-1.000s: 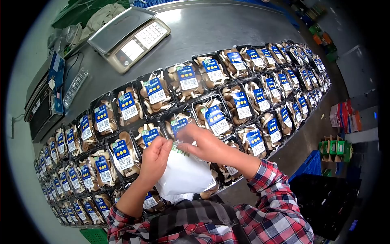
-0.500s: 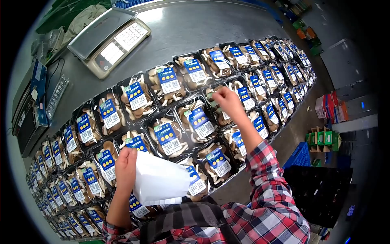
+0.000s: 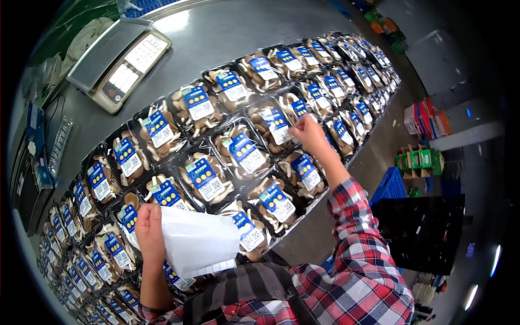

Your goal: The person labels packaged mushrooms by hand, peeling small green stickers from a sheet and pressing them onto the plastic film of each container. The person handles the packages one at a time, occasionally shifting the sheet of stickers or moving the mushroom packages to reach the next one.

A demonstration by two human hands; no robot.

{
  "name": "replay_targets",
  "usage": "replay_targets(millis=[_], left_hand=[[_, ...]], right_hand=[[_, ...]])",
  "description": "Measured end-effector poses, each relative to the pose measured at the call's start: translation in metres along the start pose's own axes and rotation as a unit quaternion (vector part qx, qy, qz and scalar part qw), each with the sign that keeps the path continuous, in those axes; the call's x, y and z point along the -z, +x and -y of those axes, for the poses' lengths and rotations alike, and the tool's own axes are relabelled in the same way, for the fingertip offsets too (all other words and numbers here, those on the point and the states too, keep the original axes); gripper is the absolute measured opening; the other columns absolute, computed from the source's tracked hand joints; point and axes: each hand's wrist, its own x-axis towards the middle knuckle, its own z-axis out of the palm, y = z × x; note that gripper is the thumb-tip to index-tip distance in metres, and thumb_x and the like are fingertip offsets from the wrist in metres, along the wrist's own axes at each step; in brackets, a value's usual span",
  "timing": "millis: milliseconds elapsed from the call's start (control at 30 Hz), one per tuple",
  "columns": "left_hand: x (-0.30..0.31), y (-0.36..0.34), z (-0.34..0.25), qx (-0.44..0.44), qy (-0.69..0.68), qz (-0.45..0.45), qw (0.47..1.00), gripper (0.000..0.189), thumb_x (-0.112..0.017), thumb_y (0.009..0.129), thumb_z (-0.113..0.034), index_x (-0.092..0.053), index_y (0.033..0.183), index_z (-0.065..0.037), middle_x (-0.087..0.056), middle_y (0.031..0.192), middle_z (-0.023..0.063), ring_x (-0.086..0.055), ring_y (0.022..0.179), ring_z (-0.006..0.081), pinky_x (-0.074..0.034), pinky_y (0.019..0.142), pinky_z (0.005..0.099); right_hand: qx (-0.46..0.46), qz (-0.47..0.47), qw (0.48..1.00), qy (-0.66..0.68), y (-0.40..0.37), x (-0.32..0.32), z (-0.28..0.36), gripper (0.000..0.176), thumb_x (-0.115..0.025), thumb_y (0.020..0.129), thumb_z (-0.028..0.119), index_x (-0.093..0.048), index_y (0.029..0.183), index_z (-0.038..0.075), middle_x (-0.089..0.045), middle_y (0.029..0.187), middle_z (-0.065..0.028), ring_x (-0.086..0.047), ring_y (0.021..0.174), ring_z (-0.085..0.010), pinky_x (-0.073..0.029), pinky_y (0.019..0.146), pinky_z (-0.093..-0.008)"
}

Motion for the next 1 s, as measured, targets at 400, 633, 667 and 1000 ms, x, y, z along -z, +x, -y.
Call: replay_targets(millis=[400, 633, 667, 1000], left_hand=[[-0.052, -0.030, -0.008, -0.052, -0.006, -0.004, 0.999, 0.019, -0.046, 0.092, -0.018, -0.049, 0.078, -0.006, -0.046, 0.069, -0.0052, -0.038, 0.063, 0.0015, -0.032, 0.059, 0.0169], [-0.157, -0.039, 0.007, -0.031, -0.032, -0.072, 0.996, 0.017, -0.047, 0.092, -0.018, -0.051, 0.080, -0.006, -0.048, 0.069, -0.0052, -0.041, 0.063, 0.0017, -0.034, 0.058, 0.0168], [-0.173, -0.042, 0.004, -0.030, -0.042, -0.075, 0.996, 0.018, -0.048, 0.091, -0.018, -0.050, 0.079, -0.006, -0.049, 0.068, -0.0053, -0.041, 0.062, 0.0012, -0.034, 0.057, 0.0168], [-0.243, -0.055, -0.033, -0.059, -0.004, -0.131, 0.990, 0.018, -0.048, 0.092, -0.018, -0.049, 0.078, -0.006, -0.047, 0.067, -0.0059, -0.038, 0.061, 0.0005, -0.031, 0.055, 0.0160]], right_hand=[[0.113, -0.039, 0.981, -0.155, -0.060, -0.008, -0.027, 0.033, -0.069, 0.070, 0.020, -0.047, 0.089, 0.004, -0.055, 0.083, -0.0136, -0.057, 0.075, -0.0346, -0.045, 0.063, -0.0416], [-0.003, 0.115, 0.976, 0.184, -0.005, 0.072, -0.091, 0.031, -0.067, 0.071, 0.009, -0.049, 0.095, 0.002, -0.053, 0.082, -0.0046, -0.051, 0.074, -0.0127, -0.044, 0.067, -0.0257], [-0.003, 0.116, 0.963, 0.245, 0.001, 0.065, -0.104, 0.031, -0.067, 0.071, 0.008, -0.049, 0.095, 0.002, -0.053, 0.083, -0.0037, -0.050, 0.074, -0.0116, -0.044, 0.067, -0.0249], [0.192, -0.060, 0.979, -0.029, 0.017, 0.065, -0.124, 0.027, -0.061, 0.069, 0.002, -0.051, 0.094, 0.003, -0.049, 0.103, -0.0159, -0.048, 0.095, -0.0341, -0.043, 0.079, -0.0386]])
